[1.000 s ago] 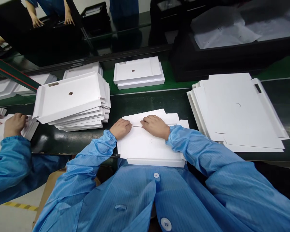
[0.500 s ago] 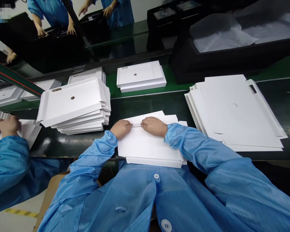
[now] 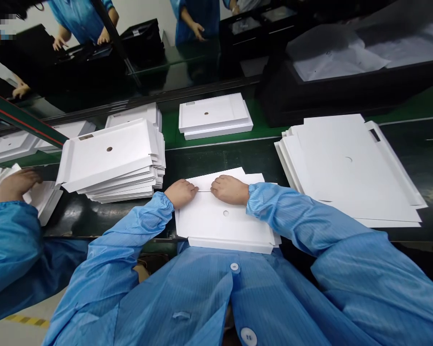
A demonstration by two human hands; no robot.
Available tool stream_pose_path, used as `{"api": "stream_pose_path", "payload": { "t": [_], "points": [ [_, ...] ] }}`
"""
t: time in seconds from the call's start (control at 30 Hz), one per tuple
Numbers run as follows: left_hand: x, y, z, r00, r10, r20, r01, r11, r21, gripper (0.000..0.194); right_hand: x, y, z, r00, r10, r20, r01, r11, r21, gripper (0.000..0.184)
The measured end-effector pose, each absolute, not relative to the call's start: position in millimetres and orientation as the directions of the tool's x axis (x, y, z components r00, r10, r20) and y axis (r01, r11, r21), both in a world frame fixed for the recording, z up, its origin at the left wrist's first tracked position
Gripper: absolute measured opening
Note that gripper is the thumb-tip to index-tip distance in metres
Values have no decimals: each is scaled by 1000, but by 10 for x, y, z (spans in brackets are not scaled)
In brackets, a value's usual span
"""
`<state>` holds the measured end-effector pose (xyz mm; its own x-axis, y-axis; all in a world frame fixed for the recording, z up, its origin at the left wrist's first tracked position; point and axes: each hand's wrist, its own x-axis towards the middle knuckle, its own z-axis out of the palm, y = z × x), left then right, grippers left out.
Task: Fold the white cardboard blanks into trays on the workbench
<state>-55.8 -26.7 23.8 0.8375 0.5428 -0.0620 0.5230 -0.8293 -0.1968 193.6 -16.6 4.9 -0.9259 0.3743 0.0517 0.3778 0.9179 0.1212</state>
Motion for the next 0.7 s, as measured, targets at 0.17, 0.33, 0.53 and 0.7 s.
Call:
{"api": "stream_pose_path", "payload": {
  "t": [0.17, 0.33, 0.53, 0.7],
  "points": [
    [-626, -270, 230, 839, 543, -24, 535, -832, -145, 27, 1961, -200, 73, -914, 403, 33, 405, 911, 84, 31],
    [-637, -278, 251, 820, 572, 23, 569, -811, -138, 27, 1970, -167, 157, -900, 434, 30, 435, 899, 44, 31],
    [-733, -305, 314, 778, 626, 47, 624, -762, -173, 29, 2543, -59, 262, -860, 509, -30, 510, 860, -23, 36],
    [-878, -308, 317, 758, 651, 39, 648, -745, -158, 29, 3056, -79, 161, -837, 542, -71, 540, 840, 44, 31]
  ]
}}
